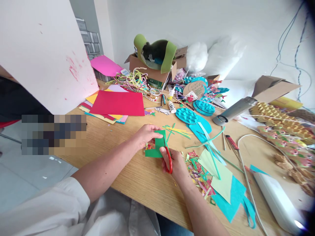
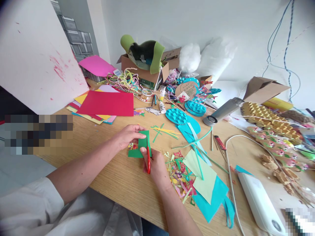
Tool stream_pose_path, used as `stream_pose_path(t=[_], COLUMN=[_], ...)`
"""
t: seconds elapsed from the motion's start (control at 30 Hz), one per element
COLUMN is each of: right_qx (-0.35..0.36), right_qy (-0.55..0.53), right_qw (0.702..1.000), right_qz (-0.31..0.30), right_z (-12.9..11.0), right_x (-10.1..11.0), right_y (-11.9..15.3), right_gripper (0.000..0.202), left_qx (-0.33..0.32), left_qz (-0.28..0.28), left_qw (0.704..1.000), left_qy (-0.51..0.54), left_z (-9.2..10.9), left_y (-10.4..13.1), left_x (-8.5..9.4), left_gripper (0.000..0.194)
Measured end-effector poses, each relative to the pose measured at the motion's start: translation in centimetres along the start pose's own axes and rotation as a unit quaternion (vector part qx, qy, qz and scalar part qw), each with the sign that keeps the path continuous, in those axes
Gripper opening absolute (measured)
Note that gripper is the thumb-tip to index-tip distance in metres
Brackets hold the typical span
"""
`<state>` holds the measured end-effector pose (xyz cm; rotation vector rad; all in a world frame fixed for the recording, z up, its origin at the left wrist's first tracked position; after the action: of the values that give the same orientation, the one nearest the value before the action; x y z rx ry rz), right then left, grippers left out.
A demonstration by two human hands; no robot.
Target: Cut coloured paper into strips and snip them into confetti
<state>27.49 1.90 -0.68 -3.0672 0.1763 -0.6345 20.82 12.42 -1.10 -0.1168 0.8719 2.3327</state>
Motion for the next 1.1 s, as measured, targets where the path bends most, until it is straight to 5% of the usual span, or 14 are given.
stream_pose_path(t=[1.1], right_qx=[-0.004], right_qy=[0.004], right_qw=[1.000], right_qz=[-0.005], right_z=[0.38], right_x=[0.01], right_y=[-0.06], right_gripper=[0.048], left_qx=[-0.002], left_qz=[0.012], left_qw=[1.000], left_qy=[-0.017], left_z=[0.12], left_y=[0.20], left_x=[0.04], left_gripper=[0.025])
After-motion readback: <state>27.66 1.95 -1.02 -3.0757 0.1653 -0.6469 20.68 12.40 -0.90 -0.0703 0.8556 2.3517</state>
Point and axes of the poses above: each hand's wrist, its own y-axis away from the middle knuckle, its own x-axis out of the back of the hand, z = x × y, the point moved 9 cm from there along -y, towards the middle knuckle, and after that the axes turned 15 degrees about x, right-handed, at the moved point
